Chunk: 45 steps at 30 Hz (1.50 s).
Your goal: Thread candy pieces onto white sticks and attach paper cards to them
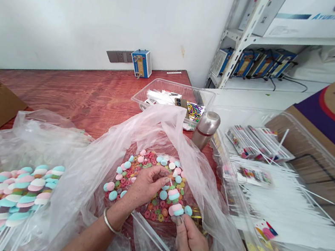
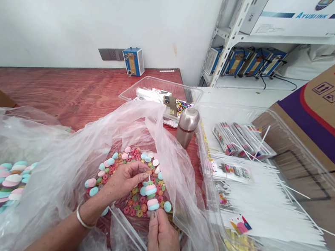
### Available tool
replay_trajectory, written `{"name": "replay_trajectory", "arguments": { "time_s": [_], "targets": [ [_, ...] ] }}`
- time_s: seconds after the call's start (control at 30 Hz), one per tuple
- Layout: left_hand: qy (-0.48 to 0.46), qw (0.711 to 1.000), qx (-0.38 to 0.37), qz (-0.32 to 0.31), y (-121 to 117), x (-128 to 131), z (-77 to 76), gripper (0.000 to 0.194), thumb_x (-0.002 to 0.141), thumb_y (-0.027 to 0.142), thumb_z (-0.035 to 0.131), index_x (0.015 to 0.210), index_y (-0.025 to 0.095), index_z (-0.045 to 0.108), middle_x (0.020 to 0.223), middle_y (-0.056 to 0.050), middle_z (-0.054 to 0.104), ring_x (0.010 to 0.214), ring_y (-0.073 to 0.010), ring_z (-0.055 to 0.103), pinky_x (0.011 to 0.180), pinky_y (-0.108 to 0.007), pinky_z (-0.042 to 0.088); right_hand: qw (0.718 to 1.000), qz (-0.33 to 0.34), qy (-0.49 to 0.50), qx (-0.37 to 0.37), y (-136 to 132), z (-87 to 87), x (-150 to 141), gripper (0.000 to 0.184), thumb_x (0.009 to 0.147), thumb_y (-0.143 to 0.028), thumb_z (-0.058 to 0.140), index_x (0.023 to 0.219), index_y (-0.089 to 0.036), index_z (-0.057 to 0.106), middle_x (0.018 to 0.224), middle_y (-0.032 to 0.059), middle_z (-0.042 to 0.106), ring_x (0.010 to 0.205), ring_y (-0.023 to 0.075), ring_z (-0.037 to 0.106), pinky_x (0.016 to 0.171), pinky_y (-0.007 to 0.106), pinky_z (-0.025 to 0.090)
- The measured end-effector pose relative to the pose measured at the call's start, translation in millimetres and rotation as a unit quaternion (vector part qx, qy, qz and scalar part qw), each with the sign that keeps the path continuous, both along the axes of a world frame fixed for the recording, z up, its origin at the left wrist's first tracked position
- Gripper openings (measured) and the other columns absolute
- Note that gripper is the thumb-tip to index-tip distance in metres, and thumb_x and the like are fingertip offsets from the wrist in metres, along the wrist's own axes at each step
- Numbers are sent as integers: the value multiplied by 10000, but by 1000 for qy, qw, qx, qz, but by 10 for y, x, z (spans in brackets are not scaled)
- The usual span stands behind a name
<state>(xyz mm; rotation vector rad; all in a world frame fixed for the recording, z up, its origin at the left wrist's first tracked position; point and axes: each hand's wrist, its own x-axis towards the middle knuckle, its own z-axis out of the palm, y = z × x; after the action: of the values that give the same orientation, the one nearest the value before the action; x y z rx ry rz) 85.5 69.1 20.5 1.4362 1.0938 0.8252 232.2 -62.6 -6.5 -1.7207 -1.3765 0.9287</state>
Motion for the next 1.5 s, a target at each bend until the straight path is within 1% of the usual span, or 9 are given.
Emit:
{"name": "replay_trajectory", "arguments": {
  "time_s": [0.17,0.33,0.5,0.7,0.83,1.1,1.33,1.43,1.5],
  "targets": [
    [26,998,55,-2,-12,-5,-22,178,840,321,646,935,188,715,841,-43,738,768,-183,662,723,-289,506,998,-28,49,-22,-12,52,-63,457,959,-531,367,825,-196,649,500,-40,451,456,142,398,442,224,332],
    [61,992,106,-17,-36,-18,-79,171,855,265,622,971,197,728,882,-46,748,798,-187,676,755,-289,505,997,-43,61,-27,-14,60,-82,543,956,-584,329,874,-187,691,488,-30,458,439,145,406,436,227,354],
    [59,991,118,-11,-75,-2,-97,179,858,215,602,983,210,731,949,-52,757,863,-194,686,802,-298,511,996,-41,72,-35,-23,56,-87,541,944,-595,360,884,-178,700,497,-34,450,446,137,392,441,221,360],
    [60,987,146,-9,-96,10,-107,168,868,223,595,956,219,738,932,-50,762,872,-198,693,822,-309,511,995,-56,78,-20,-27,54,-92,498,935,-578,402,855,-182,694,495,-42,435,444,128,376,447,216,366],
    [61,986,157,-9,-115,8,-122,168,874,218,589,953,217,737,932,-49,759,872,-190,689,819,-299,507,995,-44,77,-34,-33,43,-86,487,937,-568,394,847,-186,682,501,-43,428,458,132,392,462,217,368],
    [48,982,181,-15,-156,47,-120,186,868,165,574,944,218,735,898,-41,747,841,-176,683,793,-280,501,991,-30,116,-54,-96,-45,-188,439,955,-528,363,780,-196,590,548,-44,436,472,116,369,439,205,309],
    [33,986,165,-18,-188,43,-131,155,874,172,576,914,209,722,884,-43,741,833,-176,676,776,-283,501,988,-54,136,-50,-105,-48,-182,399,956,-520,381,861,-192,586,586,-44,442,489,116,364,424,213,268],
    [19,988,148,-28,-230,33,-163,143,885,192,573,917,200,713,895,-53,733,846,-180,668,791,-291,500,991,-59,116,-34,-68,23,-144,405,959,-513,374,804,-198,577,635,-19,504,555,130,446,469,210,323],
    [-23,993,112,-14,-269,47,-175,150,902,248,576,982,199,693,941,-62,718,864,-182,660,795,-298,504,994,-61,91,-12,-38,88,-110,391,957,-499,394,793,-199,584,664,-9,547,610,140,503,530,208,378]
  ]
}}
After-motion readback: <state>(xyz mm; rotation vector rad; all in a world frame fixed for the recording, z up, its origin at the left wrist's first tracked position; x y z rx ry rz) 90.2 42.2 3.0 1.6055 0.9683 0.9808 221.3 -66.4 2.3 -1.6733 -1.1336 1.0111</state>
